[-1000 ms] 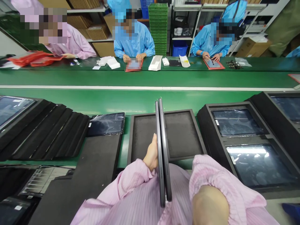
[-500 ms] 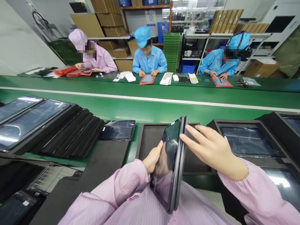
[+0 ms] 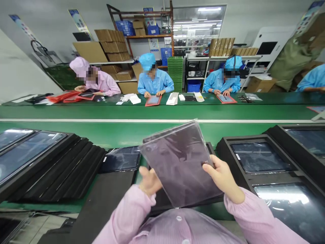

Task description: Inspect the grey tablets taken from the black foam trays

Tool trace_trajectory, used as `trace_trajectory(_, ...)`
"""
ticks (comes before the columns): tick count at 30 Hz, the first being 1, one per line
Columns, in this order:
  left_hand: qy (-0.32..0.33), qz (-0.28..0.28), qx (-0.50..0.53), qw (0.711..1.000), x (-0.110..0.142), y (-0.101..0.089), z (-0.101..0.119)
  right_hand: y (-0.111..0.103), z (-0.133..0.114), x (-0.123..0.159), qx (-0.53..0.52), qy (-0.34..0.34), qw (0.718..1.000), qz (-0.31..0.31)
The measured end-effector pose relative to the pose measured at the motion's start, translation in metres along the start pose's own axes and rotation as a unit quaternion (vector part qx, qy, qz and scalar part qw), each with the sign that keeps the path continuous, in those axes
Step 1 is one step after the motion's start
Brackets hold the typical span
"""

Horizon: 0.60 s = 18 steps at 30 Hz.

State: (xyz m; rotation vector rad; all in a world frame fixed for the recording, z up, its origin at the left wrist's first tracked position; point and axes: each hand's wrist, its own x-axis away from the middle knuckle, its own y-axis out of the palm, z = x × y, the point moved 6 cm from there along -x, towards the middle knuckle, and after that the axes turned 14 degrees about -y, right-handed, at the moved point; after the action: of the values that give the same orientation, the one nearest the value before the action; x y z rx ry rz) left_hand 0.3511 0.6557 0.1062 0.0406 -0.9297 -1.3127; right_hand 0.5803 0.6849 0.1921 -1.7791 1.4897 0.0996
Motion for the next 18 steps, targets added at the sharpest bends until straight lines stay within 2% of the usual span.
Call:
trace_trajectory(2, -0.007, -0.066, 0.013, 0.998, 0.006, 0.012, -0.016, 0.018, 0.018, 0.013, -0.098, 0.135, 0.986, 0.000)
trace_trajectory(3, -0.011, -0.087, 0.020, 0.996, 0.009, 0.016, -0.023, 0.025, 0.023, 0.019, -0.139, 0.174, 0.975, 0.006)
trace_trajectory(5, -0.023, -0.082, 0.033, 0.996, 0.017, 0.017, -0.031, 0.031, 0.028, 0.025, -0.191, 0.201, 0.960, 0.028)
trace_trajectory(7, -0.039, -0.041, 0.048, 0.997, 0.023, 0.014, -0.035, 0.026, 0.031, 0.026, -0.183, 0.186, 0.965, 0.038)
trace_trajectory(9, -0.051, -0.002, 0.054, 0.997, 0.029, 0.013, -0.036, 0.016, 0.034, 0.022, -0.118, 0.146, 0.982, 0.003)
trace_trajectory(11, -0.051, 0.013, 0.048, 0.997, 0.032, 0.016, -0.035, 0.010, 0.035, 0.016, -0.029, 0.097, 0.993, -0.066)
trace_trajectory(12, -0.050, 0.013, 0.039, 0.998, 0.033, 0.019, -0.035, 0.009, 0.034, 0.013, 0.020, 0.068, 0.993, -0.094)
trace_trajectory(14, -0.045, 0.010, 0.015, 0.999, 0.031, 0.026, -0.034, 0.010, 0.022, 0.007, 0.124, 0.002, 0.986, -0.110)
trace_trajectory(16, -0.028, 0.015, -0.011, 0.999, 0.027, 0.033, -0.032, 0.030, -0.009, 0.007, 0.175, -0.122, 0.967, -0.138)
trace_trajectory(17, -0.019, 0.019, -0.023, 0.999, 0.025, 0.035, -0.032, 0.047, -0.029, 0.012, 0.164, -0.198, 0.951, -0.169)
trace_trajectory(18, -0.013, 0.021, -0.032, 0.999, 0.023, 0.037, -0.032, 0.067, -0.051, 0.021, 0.112, -0.287, 0.924, -0.227)
